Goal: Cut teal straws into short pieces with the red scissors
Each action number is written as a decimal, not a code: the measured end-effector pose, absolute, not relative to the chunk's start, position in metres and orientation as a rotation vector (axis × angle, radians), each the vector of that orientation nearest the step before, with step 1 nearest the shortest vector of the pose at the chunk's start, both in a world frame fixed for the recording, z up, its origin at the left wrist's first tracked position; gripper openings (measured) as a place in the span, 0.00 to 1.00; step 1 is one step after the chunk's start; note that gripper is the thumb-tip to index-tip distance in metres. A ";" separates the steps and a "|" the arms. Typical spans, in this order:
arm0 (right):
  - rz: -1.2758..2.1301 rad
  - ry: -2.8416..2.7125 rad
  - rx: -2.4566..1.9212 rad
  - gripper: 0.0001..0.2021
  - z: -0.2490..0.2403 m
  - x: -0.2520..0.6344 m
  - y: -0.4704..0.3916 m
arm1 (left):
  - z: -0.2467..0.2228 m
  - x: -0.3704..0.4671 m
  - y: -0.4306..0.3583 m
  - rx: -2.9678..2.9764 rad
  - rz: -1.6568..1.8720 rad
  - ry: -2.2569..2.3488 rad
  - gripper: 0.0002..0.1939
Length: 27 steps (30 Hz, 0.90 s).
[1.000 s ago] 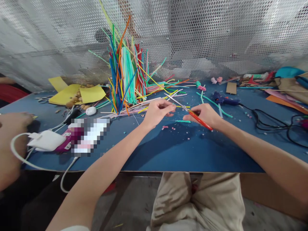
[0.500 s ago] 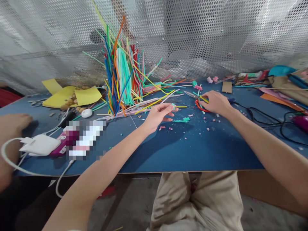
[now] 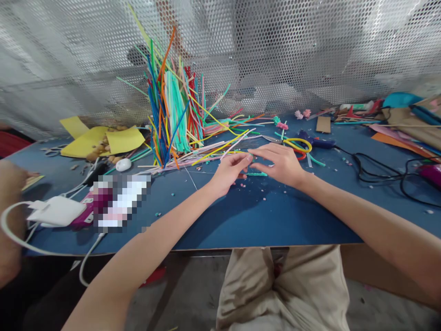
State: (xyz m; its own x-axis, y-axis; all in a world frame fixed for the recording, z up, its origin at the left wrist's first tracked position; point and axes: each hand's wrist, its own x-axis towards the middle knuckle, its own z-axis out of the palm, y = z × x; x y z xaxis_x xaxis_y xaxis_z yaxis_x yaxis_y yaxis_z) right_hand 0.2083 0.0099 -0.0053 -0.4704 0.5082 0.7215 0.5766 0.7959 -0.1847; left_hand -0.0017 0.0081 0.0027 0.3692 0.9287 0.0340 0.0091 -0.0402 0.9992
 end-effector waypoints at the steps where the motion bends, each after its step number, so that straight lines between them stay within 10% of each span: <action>1: -0.110 -2.155 -0.812 0.18 -0.007 0.208 0.011 | 0.003 -0.001 0.008 1.407 0.951 0.920 0.22; 27: 0.504 -2.434 -0.816 0.15 -0.003 0.263 0.042 | 0.001 -0.016 0.027 2.449 0.926 1.148 0.13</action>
